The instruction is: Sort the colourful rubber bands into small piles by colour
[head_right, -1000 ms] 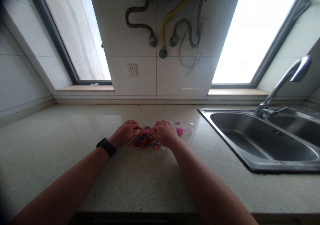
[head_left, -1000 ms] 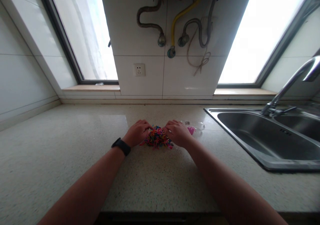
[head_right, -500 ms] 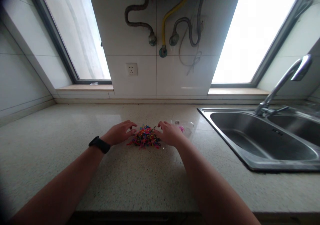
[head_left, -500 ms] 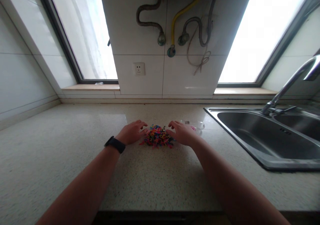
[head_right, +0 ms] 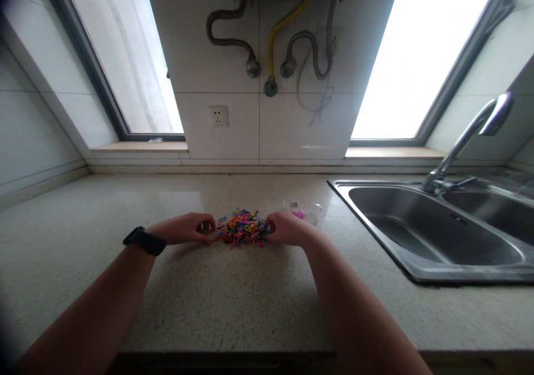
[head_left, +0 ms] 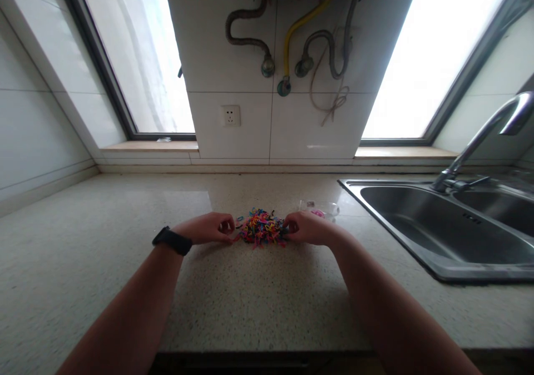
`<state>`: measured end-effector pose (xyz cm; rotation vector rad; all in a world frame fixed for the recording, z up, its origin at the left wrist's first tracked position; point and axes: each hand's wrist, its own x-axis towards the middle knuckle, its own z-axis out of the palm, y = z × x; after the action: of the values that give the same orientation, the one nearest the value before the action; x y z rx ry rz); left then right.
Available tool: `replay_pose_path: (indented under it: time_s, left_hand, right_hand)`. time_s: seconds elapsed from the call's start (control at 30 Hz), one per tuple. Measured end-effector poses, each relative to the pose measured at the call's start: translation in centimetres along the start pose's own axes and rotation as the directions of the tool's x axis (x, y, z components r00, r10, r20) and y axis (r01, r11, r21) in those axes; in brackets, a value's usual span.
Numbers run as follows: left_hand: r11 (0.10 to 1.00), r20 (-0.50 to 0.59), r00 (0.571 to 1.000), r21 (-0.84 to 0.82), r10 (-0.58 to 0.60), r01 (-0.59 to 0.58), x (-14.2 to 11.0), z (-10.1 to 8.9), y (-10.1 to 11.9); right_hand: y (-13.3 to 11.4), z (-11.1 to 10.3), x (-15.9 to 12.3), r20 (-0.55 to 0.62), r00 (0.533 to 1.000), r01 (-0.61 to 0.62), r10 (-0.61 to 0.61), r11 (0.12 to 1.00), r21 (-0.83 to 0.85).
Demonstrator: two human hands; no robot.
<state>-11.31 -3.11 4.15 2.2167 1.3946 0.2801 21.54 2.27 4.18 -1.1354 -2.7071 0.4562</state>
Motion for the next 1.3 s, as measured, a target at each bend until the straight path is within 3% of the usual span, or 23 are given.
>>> replay_pose_path:
  time_s: [0.13,0.27,0.5,0.63,0.73,0.97,1.3]
  left_hand:
    - [0.998,-0.006,0.998,0.023,0.065,-0.065,0.4,0.2,0.2]
    - [0.989,-0.085,0.99,0.106,0.109,-0.1,1.1,0.7,0.3]
    - [0.954,-0.211,0.937,0.17,0.28,-0.247,2.7,2.1,1.3]
    - [0.955,-0.286,0.913,0.154,0.29,-0.255,2.5,1.9,1.5]
    - [0.96,-0.324,0.912,0.205,0.251,-0.192,2.0,1.6,0.8]
    - [0.962,-0.247,0.965,0.273,0.086,-0.016,2.3,2.7,-0.9]
    - [0.986,-0.144,0.977,0.081,0.155,-0.144,2.9,2.7,1.7]
  right_hand:
    - [0.2,0.4,0.5,-0.009,1.0,0.004,-0.004,1.0,-0.001]
    - [0.4,0.9,1.0,-0.045,0.999,-0.007,0.009,1.0,0.024]
    - [0.2,1.9,1.8,-0.186,0.982,0.059,-0.034,0.989,0.135]
    - [0.4,1.7,1.6,-0.25,0.968,0.069,-0.026,0.984,0.163]
    - [0.7,1.3,1.1,-0.262,0.965,0.066,-0.03,0.989,0.129]
    - [0.4,1.3,0.7,-0.103,0.99,0.102,-0.098,0.994,0.038]
    - [-0.3,2.1,1.8,-0.135,0.978,0.174,-0.157,0.977,0.125]
